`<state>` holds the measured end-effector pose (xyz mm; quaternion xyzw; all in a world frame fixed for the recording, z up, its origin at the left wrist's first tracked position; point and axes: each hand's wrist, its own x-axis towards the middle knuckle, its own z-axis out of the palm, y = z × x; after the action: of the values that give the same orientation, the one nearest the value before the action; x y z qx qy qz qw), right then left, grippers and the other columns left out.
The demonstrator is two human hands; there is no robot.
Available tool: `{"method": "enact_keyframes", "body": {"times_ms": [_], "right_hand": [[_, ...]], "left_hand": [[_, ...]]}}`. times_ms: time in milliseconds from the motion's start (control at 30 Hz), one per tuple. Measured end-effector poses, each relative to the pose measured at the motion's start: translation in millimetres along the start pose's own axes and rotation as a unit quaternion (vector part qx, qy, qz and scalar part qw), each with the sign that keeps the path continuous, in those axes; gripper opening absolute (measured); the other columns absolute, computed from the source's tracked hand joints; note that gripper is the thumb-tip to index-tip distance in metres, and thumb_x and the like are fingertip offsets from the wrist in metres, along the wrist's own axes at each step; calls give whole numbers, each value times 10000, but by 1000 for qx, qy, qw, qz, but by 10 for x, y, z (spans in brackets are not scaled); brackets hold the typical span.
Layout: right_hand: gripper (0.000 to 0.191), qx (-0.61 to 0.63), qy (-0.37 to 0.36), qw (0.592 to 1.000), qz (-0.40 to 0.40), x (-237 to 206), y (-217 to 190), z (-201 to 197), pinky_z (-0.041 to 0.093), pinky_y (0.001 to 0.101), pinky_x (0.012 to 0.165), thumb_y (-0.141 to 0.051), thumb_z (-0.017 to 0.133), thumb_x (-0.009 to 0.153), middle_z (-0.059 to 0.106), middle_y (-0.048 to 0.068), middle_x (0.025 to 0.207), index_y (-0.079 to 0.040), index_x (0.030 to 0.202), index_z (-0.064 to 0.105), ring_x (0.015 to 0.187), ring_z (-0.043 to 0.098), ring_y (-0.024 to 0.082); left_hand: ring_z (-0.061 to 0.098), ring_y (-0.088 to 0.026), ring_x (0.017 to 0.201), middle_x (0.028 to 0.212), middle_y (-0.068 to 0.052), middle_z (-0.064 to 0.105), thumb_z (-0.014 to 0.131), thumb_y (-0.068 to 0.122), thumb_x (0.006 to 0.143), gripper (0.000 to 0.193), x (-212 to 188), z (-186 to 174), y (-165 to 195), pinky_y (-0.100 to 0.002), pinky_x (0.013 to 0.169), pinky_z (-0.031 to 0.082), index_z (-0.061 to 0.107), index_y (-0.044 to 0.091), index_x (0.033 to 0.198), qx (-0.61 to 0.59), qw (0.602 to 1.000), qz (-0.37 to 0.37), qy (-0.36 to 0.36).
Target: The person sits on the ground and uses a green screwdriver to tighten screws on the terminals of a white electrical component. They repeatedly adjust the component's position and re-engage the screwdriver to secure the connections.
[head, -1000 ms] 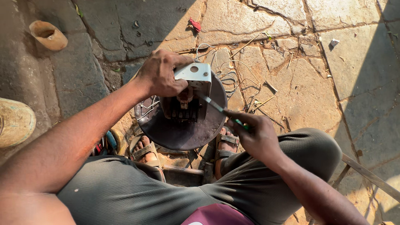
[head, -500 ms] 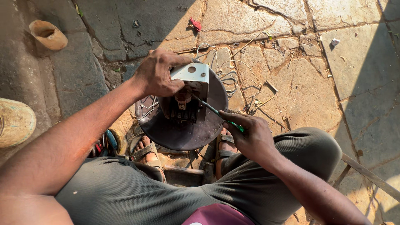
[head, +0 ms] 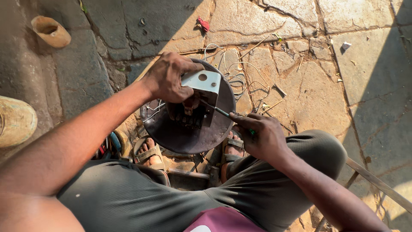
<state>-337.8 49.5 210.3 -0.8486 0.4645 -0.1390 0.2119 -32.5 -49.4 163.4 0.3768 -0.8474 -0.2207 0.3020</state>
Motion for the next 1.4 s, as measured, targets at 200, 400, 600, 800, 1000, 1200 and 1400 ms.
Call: {"method": "enact_keyframes", "body": {"times_ms": [200, 400, 600, 800, 1000, 1200, 1400], "right_hand": [[393, 39, 16, 999, 23, 0, -45, -33, 541, 430, 628, -98, 694, 836, 722, 146, 833, -144, 1222, 755, 683, 702, 326], [292, 1, 28, 999, 22, -104, -56, -86, 536, 471, 661, -203, 702, 906, 751, 151, 894, -173, 1188, 767, 761, 710, 355], [356, 26, -5, 998, 49, -179, -34, -109, 550, 428, 640, -221, 718, 884, 764, 110, 892, -217, 1239, 738, 722, 724, 314], [356, 9, 17, 1000, -7, -143, -18, -95, 526, 418, 579, -211, 701, 899, 759, 100, 923, -215, 1253, 738, 677, 696, 306], [336, -22, -6, 1000, 11, -65, -6, -71, 513, 430, 589, -217, 709, 913, 730, 108, 860, -220, 1247, 748, 684, 686, 320], [389, 1, -18, 1000, 22, -67, -5, -29, 484, 441, 530, -208, 687, 903, 685, 98, 798, -234, 1289, 722, 601, 662, 299], [398, 0, -9, 1000, 22, -99, -10, 41, 480, 435, 532, -184, 680, 916, 678, 86, 778, -239, 1308, 713, 599, 652, 291]], "left_hand": [[748, -284, 745, 975, -162, 780, 730, 199, 713, 477, 95, -59, -4, -382, 699, 589, 777, 82, 1172, 24, 999, 23, 24], [782, -267, 815, 1010, -156, 777, 716, 202, 654, 540, 89, -60, -109, -353, 792, 609, 746, 69, 1177, -19, 999, 26, 2], [758, -322, 854, 997, -183, 769, 746, 207, 660, 541, -3, -89, -213, -389, 795, 587, 757, 48, 1176, 3, 999, 50, 14], [784, -219, 840, 1060, -125, 792, 700, 118, 679, 505, 11, -36, -208, -312, 808, 638, 762, 44, 1175, -18, 999, 37, -12], [779, -224, 864, 1071, -136, 790, 716, 106, 657, 509, 7, -36, -189, -321, 831, 635, 762, 30, 1159, -19, 997, 72, -1], [773, -218, 828, 1042, -128, 794, 711, 112, 641, 520, -13, -60, -198, -316, 799, 637, 762, 19, 1150, -26, 998, 54, -4], [766, -209, 788, 993, -120, 792, 701, 118, 648, 503, -27, -76, -148, -316, 756, 638, 768, 25, 1138, -30, 999, 26, -9]]}}
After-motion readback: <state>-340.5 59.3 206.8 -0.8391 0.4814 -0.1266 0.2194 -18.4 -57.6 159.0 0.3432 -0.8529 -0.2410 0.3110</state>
